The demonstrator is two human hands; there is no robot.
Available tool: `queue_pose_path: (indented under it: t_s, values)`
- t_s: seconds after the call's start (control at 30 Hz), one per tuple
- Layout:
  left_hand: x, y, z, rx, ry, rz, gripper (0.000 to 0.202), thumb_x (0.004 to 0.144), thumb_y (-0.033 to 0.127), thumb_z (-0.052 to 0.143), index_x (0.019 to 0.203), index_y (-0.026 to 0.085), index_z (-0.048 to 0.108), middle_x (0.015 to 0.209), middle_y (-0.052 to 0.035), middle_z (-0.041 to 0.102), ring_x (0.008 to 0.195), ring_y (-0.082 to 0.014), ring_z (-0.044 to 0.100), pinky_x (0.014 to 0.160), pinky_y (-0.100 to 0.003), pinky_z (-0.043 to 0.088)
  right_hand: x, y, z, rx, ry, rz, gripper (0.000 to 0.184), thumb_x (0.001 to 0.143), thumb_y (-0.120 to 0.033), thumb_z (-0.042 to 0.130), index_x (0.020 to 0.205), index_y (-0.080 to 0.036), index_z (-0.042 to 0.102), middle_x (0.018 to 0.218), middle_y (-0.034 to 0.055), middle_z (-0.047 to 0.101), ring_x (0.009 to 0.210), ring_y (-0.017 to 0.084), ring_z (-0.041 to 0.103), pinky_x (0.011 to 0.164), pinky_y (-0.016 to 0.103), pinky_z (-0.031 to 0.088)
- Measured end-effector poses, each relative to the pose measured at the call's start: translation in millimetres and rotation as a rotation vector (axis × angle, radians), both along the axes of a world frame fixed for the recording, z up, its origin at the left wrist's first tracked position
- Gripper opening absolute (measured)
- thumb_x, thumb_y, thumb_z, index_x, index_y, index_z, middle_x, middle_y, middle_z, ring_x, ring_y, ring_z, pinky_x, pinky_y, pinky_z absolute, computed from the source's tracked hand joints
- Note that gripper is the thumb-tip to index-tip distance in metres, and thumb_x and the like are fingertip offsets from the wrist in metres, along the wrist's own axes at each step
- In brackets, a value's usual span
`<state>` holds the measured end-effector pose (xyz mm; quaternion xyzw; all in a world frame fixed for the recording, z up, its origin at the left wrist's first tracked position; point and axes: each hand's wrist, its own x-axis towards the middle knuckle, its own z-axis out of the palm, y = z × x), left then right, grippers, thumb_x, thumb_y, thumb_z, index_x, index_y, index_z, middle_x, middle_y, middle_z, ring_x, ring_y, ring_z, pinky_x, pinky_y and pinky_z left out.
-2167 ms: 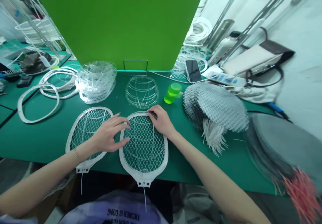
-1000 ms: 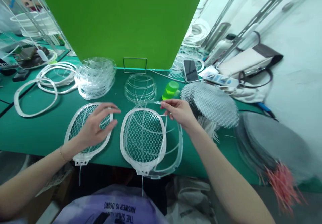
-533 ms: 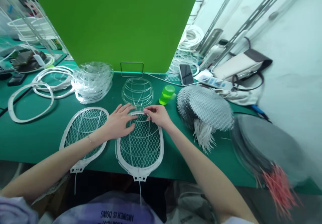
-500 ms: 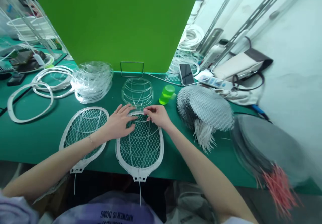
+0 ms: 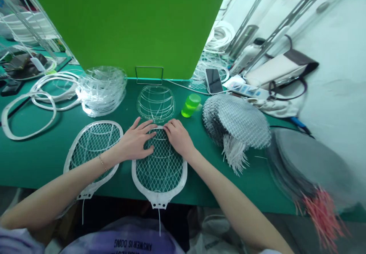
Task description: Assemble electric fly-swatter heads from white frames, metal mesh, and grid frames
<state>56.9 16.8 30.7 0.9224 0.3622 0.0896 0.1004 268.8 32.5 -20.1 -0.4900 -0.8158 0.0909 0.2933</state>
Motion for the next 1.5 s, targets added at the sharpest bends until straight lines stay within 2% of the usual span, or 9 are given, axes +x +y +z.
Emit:
queue_pose_path:
  t_s: [0.1, 0.3, 0.53, 0.7, 0.83, 0.9, 1.13, 1.33, 1.5]
  values:
    - [0, 1, -1.1, -0.026, -0.006, -0.013, 0.045, 0.088, 0.034, 0.053, 0.123, 0.010, 0.067, 0.146, -0.0148, 0.053, 0.144, -0.0340, 0.037, 0.123, -0.058, 0.012, 2, 0, 1.6, -0.005, -0.005, 0.007, 0.027, 0.099, -0.025, 0.045, 0.099, -0.021, 0.072, 0.097, 0.0114, 0.064, 0.095, 0.026, 0.059, 0.089, 0.043, 0.052]
    - [1, 1, -2.2, -0.076, -0.023, -0.005, 0.045, 0.089, 0.035, 0.053, 0.126, 0.011, 0.065, 0.146, -0.0145, 0.053, 0.137, -0.0300, 0.047, 0.121, -0.050, 0.026, 3, -1, 4.5, -0.002, -0.023, 0.002, 0.027, 0.099, -0.027, 0.048, 0.101, -0.022, 0.075, 0.097, 0.0106, 0.067, 0.094, 0.026, 0.062, 0.085, 0.042, 0.053]
    - [1, 3, -0.7, -0.062, -0.028, -0.012, 0.045, 0.087, 0.036, 0.056, 0.122, 0.011, 0.067, 0.143, -0.0154, 0.055, 0.136, -0.0316, 0.048, 0.122, -0.052, 0.023, 2, -1, 5.7, -0.042, 0.020, -0.024, 0.024, 0.097, -0.028, 0.052, 0.093, -0.021, 0.074, 0.095, 0.0092, 0.068, 0.093, 0.024, 0.062, 0.079, 0.037, 0.051]
    - [1, 6, 1.6, -0.079, -0.031, -0.022, 0.045, 0.083, 0.039, 0.060, 0.117, 0.012, 0.070, 0.140, -0.0158, 0.058, 0.133, -0.0317, 0.051, 0.122, -0.051, 0.024, 7, 17, 6.2, -0.238, 0.247, -0.003, 0.016, 0.086, -0.033, 0.066, 0.076, -0.021, 0.068, 0.087, 0.0057, 0.067, 0.081, 0.020, 0.063, 0.072, 0.033, 0.051]
    - [-1, 11, -1.0, -0.091, -0.063, -0.053, 0.041, 0.082, 0.038, 0.061, 0.110, 0.011, 0.073, 0.135, -0.0168, 0.060, 0.127, -0.0318, 0.056, 0.123, -0.051, 0.022, 10, 29, 9.0, -0.479, 0.302, -0.091, 0.019, 0.074, -0.038, 0.077, 0.075, -0.019, 0.071, 0.073, 0.0027, 0.067, 0.070, 0.018, 0.061, 0.066, 0.031, 0.048]
    - [-2, 12, -3.2, -0.098, -0.075, -0.067, 0.040, 0.081, 0.037, 0.062, 0.108, 0.011, 0.073, 0.135, -0.0172, 0.060, 0.126, -0.0321, 0.057, 0.122, -0.050, 0.024, 10, 29, 9.3, -0.533, 0.345, -0.097, 0.022, 0.073, -0.041, 0.077, 0.075, -0.019, 0.072, 0.070, 0.0021, 0.068, 0.067, 0.017, 0.060, 0.063, 0.030, 0.047]
    - [-1, 13, -5.5, -0.111, -0.094, -0.083, 0.040, 0.079, 0.035, 0.062, 0.111, 0.012, 0.071, 0.138, -0.0162, 0.058, 0.129, -0.0316, 0.055, 0.121, -0.051, 0.026, 8, 22, 7.3, -0.482, 0.414, -0.099, 0.019, 0.074, -0.038, 0.073, 0.071, -0.020, 0.067, 0.075, 0.0028, 0.071, 0.070, 0.017, 0.061, 0.066, 0.030, 0.046]
    - [0, 12, -3.4, -0.109, -0.064, -0.067, 0.044, 0.082, 0.040, 0.062, 0.111, 0.008, 0.071, 0.135, -0.0189, 0.057, 0.124, -0.0336, 0.056, 0.111, -0.047, 0.042, 4, 22, 6.7, -0.445, 0.405, -0.085, 0.014, 0.078, -0.033, 0.070, 0.073, -0.020, 0.067, 0.075, 0.0032, 0.070, 0.071, 0.018, 0.062, 0.068, 0.032, 0.047]
    - [1, 10, -0.7, -0.118, -0.047, -0.070, 0.045, 0.082, 0.039, 0.063, 0.116, 0.011, 0.069, 0.144, -0.0179, 0.053, 0.137, -0.0349, 0.046, 0.120, -0.053, 0.027, 6, 21, 7.5, -0.434, 0.385, -0.085, 0.014, 0.078, -0.032, 0.069, 0.072, -0.020, 0.065, 0.077, 0.0034, 0.070, 0.072, 0.018, 0.062, 0.068, 0.031, 0.047]
